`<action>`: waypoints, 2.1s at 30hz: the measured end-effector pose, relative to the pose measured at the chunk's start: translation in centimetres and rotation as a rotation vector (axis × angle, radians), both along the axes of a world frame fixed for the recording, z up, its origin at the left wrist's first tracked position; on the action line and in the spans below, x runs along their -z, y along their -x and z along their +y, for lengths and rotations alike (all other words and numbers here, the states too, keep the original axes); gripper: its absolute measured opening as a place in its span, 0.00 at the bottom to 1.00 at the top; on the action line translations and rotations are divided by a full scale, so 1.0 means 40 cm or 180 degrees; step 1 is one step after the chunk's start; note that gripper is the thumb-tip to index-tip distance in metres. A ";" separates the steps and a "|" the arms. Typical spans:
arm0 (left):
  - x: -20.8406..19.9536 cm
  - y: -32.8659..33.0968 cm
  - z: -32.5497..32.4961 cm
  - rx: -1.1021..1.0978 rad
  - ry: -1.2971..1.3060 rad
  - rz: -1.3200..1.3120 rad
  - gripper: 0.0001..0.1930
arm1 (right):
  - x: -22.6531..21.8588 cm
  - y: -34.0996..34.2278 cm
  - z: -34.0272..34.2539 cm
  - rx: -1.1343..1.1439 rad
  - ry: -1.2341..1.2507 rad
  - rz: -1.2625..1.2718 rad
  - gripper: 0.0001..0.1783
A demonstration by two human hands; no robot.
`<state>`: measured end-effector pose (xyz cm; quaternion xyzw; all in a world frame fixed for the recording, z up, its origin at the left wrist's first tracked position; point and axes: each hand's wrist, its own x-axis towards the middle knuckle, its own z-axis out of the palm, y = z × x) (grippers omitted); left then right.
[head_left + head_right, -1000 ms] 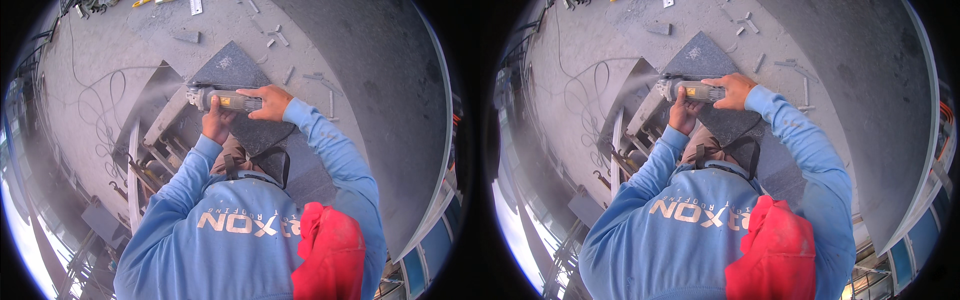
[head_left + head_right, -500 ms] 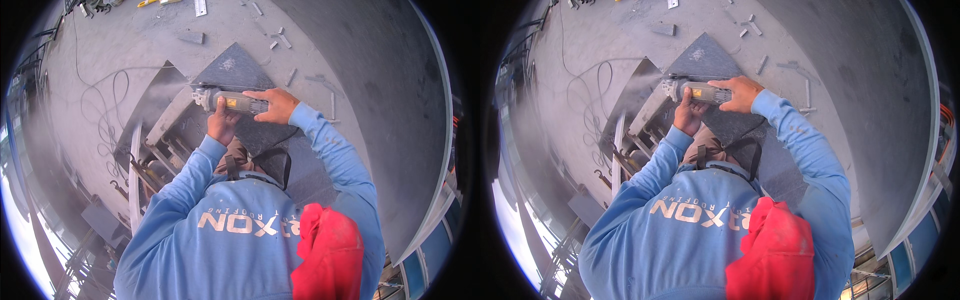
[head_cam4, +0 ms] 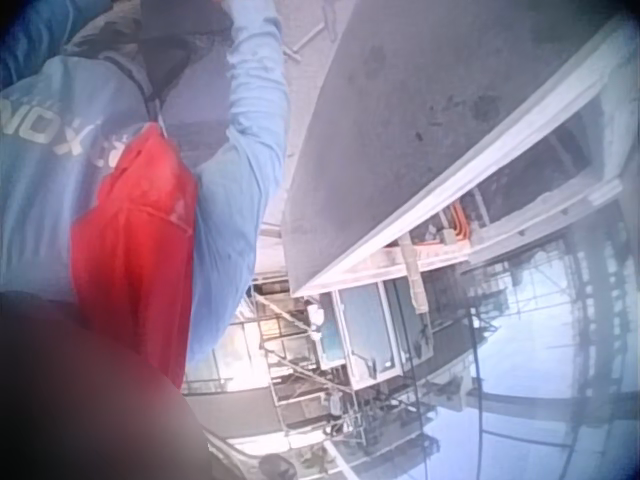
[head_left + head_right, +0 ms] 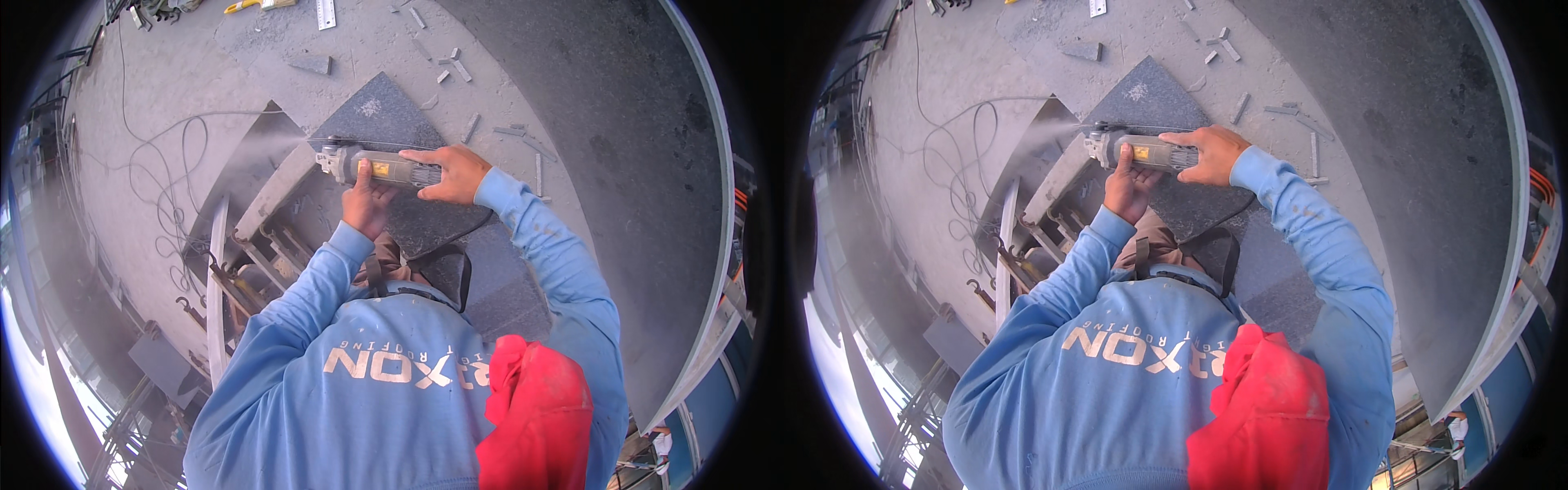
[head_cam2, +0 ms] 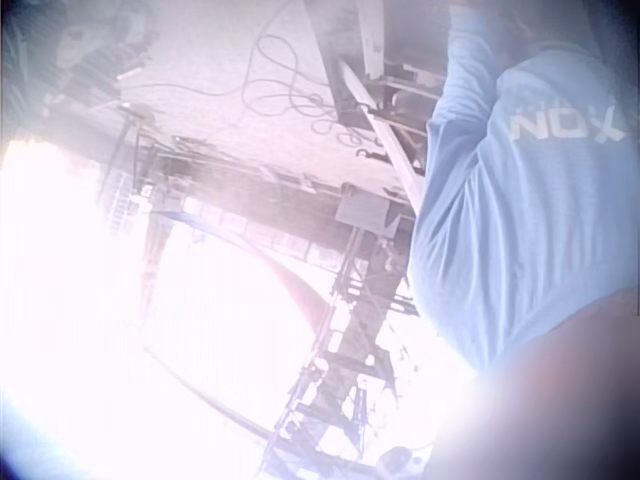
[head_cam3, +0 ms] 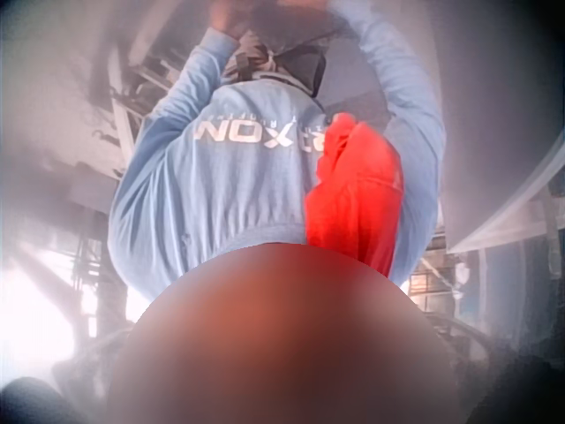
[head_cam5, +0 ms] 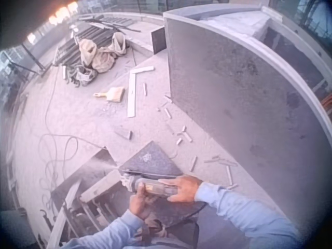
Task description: The person uses an angle grinder to cut a dark rectangular tile on a rooftop work surface. After cutting, the person sets the grinder down and picks up a paintbrush, then walks away from the work area.
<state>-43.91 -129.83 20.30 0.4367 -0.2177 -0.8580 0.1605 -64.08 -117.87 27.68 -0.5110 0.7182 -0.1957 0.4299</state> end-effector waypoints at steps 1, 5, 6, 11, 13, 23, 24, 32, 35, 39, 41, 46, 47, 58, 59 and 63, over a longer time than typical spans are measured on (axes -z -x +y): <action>0.003 -0.004 -0.007 -0.0014 0.0012 0.0021 0.36 | 0.005 -0.004 -0.008 0.0001 0.0013 -0.0012 0.44; 0.021 -0.017 -0.038 -0.0140 -0.0060 -0.0034 0.33 | 0.028 -0.017 -0.037 -0.0076 0.0064 0.0005 0.44; 0.025 -0.022 -0.043 -0.0159 -0.0050 -0.0033 0.33 | 0.033 -0.022 -0.044 -0.0077 0.0145 -0.0008 0.44; 0.033 -0.032 -0.066 -0.0145 0.0035 -0.0057 0.34 | 0.031 -0.032 -0.068 -0.0041 -0.0019 -0.0096 0.45; 0.028 -0.029 -0.062 -0.0137 0.0056 -0.0059 0.34 | 0.022 -0.029 -0.060 -0.0041 -0.0109 -0.0043 0.45; -0.007 0.015 0.027 -0.0047 -0.0092 -0.0002 0.33 | -0.012 0.009 0.039 0.0030 0.0324 0.0044 0.44; -0.008 0.017 0.030 -0.0048 -0.0093 0.0009 0.32 | -0.012 0.011 0.041 0.0046 0.0169 0.0046 0.44; 0.007 0.010 0.011 0.0008 -0.0047 0.0116 0.34 | 0.019 0.009 0.014 0.0006 0.0213 0.0077 0.44; 0.015 0.005 -0.002 0.0035 0.0012 -0.0010 0.38 | 0.013 0.007 -0.002 0.0015 0.0111 -0.0091 0.44; 0.019 -0.009 -0.031 -0.0077 0.0027 -0.0021 0.36 | 0.000 -0.007 -0.036 -0.0051 0.0036 -0.0049 0.44; 0.021 -0.015 -0.045 -0.0117 0.0009 -0.0031 0.35 | 0.001 -0.016 -0.058 -0.0063 -0.0057 -0.0028 0.44; 0.011 -0.019 -0.049 -0.0015 0.0043 0.0008 0.36 | -0.013 -0.019 -0.054 -0.0006 -0.0165 -0.0019 0.44; 0.005 -0.016 -0.044 0.0000 0.0021 0.0012 0.35 | -0.020 -0.020 -0.048 0.0010 -0.0192 -0.0047 0.44; -0.033 0.023 0.041 0.0197 -0.0106 0.0146 0.36 | -0.083 0.017 0.045 0.0076 -0.0282 -0.0019 0.45; -0.030 0.023 0.041 0.0213 -0.0091 0.0120 0.36 | -0.081 0.017 0.045 0.0078 -0.0243 -0.0041 0.45; -0.017 0.016 0.029 0.0189 -0.0050 0.0062 0.35 | -0.065 0.014 0.032 0.0039 -0.0209 0.0019 0.45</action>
